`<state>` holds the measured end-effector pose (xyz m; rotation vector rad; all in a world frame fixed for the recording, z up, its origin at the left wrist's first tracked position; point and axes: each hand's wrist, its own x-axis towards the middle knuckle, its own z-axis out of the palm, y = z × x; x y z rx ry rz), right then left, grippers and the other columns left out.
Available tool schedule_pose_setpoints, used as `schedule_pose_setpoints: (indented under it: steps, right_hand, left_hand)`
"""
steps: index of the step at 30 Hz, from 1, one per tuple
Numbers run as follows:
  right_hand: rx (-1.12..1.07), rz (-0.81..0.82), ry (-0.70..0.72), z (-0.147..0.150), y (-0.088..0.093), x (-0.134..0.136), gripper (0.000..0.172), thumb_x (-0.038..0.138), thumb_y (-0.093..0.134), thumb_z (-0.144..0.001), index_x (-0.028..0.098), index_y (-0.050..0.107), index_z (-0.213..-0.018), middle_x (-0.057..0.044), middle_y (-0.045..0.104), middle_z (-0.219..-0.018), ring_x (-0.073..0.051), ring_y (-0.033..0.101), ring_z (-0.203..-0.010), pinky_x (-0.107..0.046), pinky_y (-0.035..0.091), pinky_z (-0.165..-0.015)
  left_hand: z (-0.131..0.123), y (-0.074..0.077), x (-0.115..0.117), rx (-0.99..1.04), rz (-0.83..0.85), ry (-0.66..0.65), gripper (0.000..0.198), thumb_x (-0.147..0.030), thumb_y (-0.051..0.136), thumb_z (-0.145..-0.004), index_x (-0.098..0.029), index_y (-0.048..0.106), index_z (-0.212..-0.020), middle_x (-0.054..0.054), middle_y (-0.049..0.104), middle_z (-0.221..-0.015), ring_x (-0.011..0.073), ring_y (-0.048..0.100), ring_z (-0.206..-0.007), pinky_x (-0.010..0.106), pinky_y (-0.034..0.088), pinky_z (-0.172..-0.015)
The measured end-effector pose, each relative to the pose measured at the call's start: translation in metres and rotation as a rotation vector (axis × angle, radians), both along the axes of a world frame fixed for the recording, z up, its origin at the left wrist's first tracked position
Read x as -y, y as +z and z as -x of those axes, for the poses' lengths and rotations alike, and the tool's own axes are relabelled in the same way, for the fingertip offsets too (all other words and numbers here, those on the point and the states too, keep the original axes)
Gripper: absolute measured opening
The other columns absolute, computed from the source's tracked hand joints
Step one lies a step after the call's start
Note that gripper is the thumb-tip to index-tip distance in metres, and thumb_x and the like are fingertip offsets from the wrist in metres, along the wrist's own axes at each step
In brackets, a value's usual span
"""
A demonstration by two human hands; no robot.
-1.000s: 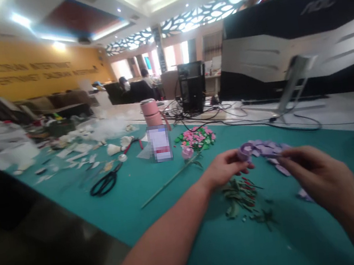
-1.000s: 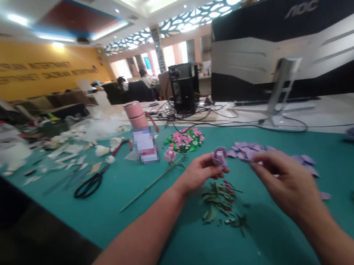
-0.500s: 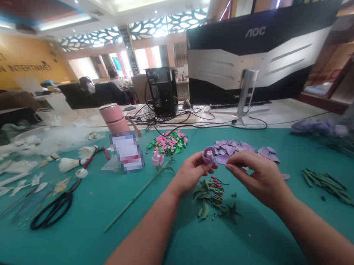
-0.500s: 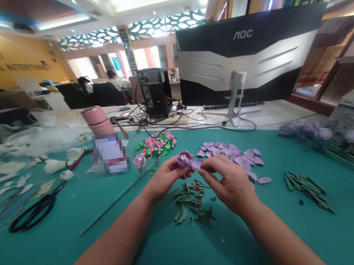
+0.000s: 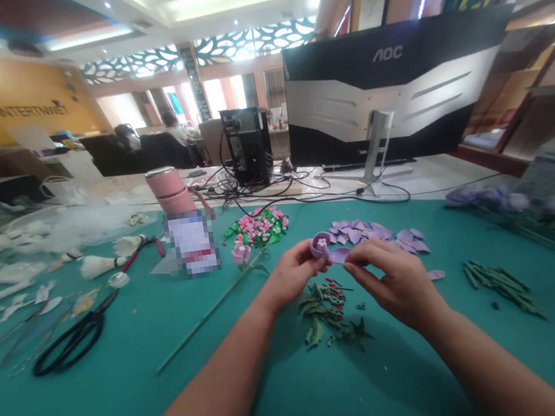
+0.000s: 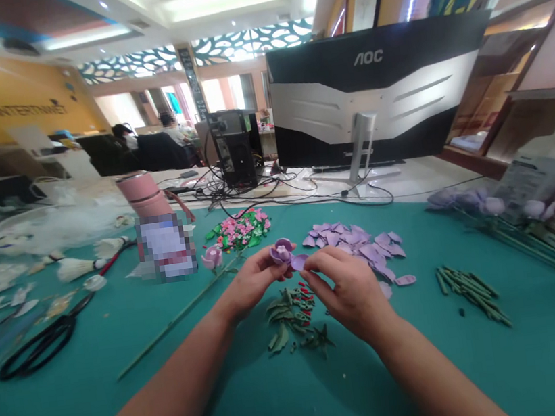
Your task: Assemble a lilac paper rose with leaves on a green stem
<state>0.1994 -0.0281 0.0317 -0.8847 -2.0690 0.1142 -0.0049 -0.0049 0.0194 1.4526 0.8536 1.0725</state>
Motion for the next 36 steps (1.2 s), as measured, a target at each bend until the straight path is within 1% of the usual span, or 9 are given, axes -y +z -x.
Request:
schedule_pose_setpoints:
  steps: [8, 13, 21, 27, 31, 36]
  right_hand:
    - [-0.005, 0.003, 0.011, 0.0005, -0.0016, -0.0010, 0.007, 0.021, 0.055, -0.093, 0.023, 0.059, -0.088, -0.004, 0.064, -0.085, -0.016, 0.060, -0.076, -0.029, 0.048, -0.070]
    - [0.000, -0.001, 0.014, 0.0007, -0.0019, -0.0012, 0.008, 0.021, 0.054, -0.094, 0.023, 0.059, -0.088, -0.004, 0.064, -0.084, -0.016, 0.061, -0.076, -0.030, 0.048, -0.069]
    - [0.022, 0.002, 0.017, 0.0003, -0.0015, -0.0019, 0.008, 0.022, 0.054, -0.094, 0.022, 0.060, -0.088, -0.004, 0.064, -0.084, -0.016, 0.061, -0.075, -0.028, 0.048, -0.067]
    - [0.032, -0.013, 0.041, -0.0010, -0.0015, -0.0033, 0.008, 0.022, 0.055, -0.094, 0.023, 0.061, -0.089, -0.004, 0.065, -0.085, -0.016, 0.062, -0.076, -0.028, 0.049, -0.067]
    - [0.038, -0.023, 0.036, -0.0010, -0.0031, -0.0040, 0.008, 0.023, 0.055, -0.094, 0.023, 0.061, -0.090, -0.005, 0.065, -0.086, -0.016, 0.062, -0.076, -0.028, 0.049, -0.066]
    - [0.009, -0.045, 0.024, 0.0009, -0.0059, -0.0039, 0.009, 0.023, 0.055, -0.094, 0.023, 0.062, -0.088, -0.004, 0.065, -0.084, -0.015, 0.060, -0.077, -0.027, 0.047, -0.067]
  left_hand:
    - [0.0000, -0.0003, -0.0005, -0.005, -0.015, -0.011, 0.040, -0.039, 0.070, -0.083, -0.013, 0.065, -0.112, 0.005, 0.065, -0.089, 0.0155, 0.056, -0.081, 0.029, 0.042, -0.075]
    - [-0.0005, 0.0001, -0.0003, -0.007, -0.019, -0.006, 0.039, -0.040, 0.070, -0.082, -0.013, 0.066, -0.109, 0.005, 0.063, -0.086, 0.0151, 0.055, -0.080, 0.029, 0.042, -0.076]
    - [0.0000, 0.0000, -0.0004, -0.016, -0.027, -0.005, 0.040, -0.042, 0.071, -0.081, -0.013, 0.068, -0.108, 0.006, 0.063, -0.089, 0.0160, 0.054, -0.081, 0.030, 0.042, -0.077]
    - [0.0002, -0.0005, -0.0003, -0.025, -0.020, -0.019, 0.035, -0.039, 0.069, -0.083, -0.014, 0.067, -0.108, 0.005, 0.062, -0.089, 0.0151, 0.053, -0.082, 0.029, 0.043, -0.080]
    - [0.0004, -0.0003, 0.0001, -0.042, -0.030, -0.017, 0.037, -0.041, 0.069, -0.083, -0.014, 0.067, -0.109, 0.005, 0.062, -0.088, 0.0159, 0.053, -0.082, 0.030, 0.043, -0.080]
    - [0.0005, -0.0015, -0.0001, -0.064, -0.051, -0.035, 0.041, -0.043, 0.066, -0.086, -0.013, 0.065, -0.115, 0.006, 0.061, -0.090, 0.0168, 0.053, -0.085, 0.029, 0.044, -0.079]
